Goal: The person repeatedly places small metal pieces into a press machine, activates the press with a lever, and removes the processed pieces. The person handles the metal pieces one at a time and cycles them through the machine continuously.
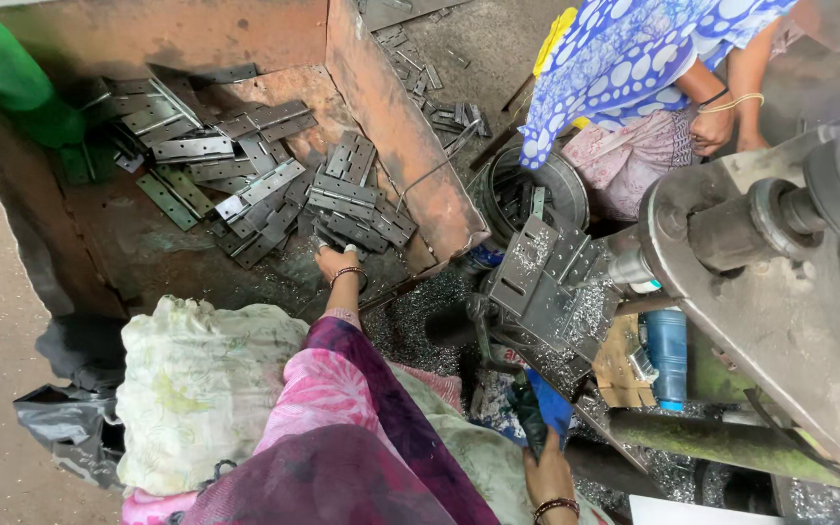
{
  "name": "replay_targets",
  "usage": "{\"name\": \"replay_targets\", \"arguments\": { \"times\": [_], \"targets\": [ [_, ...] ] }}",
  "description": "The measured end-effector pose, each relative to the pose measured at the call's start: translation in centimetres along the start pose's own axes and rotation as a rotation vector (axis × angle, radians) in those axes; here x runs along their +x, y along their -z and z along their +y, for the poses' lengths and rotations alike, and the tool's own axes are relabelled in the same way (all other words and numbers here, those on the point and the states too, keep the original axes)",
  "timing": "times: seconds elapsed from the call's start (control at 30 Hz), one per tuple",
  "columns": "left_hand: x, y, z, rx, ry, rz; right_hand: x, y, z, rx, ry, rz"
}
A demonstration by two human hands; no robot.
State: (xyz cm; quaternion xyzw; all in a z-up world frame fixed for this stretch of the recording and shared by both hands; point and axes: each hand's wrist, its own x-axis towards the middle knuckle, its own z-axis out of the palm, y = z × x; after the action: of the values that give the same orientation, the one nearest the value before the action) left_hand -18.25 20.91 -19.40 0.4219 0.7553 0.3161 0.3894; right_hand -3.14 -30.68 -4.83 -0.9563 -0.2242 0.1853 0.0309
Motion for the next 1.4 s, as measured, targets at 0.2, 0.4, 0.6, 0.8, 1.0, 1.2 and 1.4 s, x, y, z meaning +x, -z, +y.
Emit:
{"name": "replay_targets", "arguments": {
  "times": [0.2,0.4,0.6,0.8,1.0,1.2,1.4],
  "targets": [
    [0.6,-2.4,0.0,-0.075,0.173,0.018,1.3,-0.6,0.9,0.051,0.092,0.065],
    [1.3,-3.2,0.6,-0.145,0.274,0.064,1.9,-0.3,0.7,0.090,0.048,0.027],
    [0.4,-2.4,0.5,-0.200,0.318,0.114,1.8,-0.8,1.1,0.028,0.059,0.038],
    [-1.8,0.8,-0.1,-0.228,0.175,0.317,1.3,-1.1,1.0,0.047,0.031,-0.003],
    [-7.2,2.1,0.6,-0.346,0.053,0.300,0.9,-0.7,-0.2,0.038,-0.032,-0.058],
    [-16.7,3.5,4.0,-0.567,-0.559,0.017,0.0,-0.4,-1.8,0.048,0.011,-0.038],
    [-27.5,1.3,7.0,-0.433,-0.212,-0.524,-1.4,0.6,-3.4,0.129,0.036,-0.003]
  ]
}}
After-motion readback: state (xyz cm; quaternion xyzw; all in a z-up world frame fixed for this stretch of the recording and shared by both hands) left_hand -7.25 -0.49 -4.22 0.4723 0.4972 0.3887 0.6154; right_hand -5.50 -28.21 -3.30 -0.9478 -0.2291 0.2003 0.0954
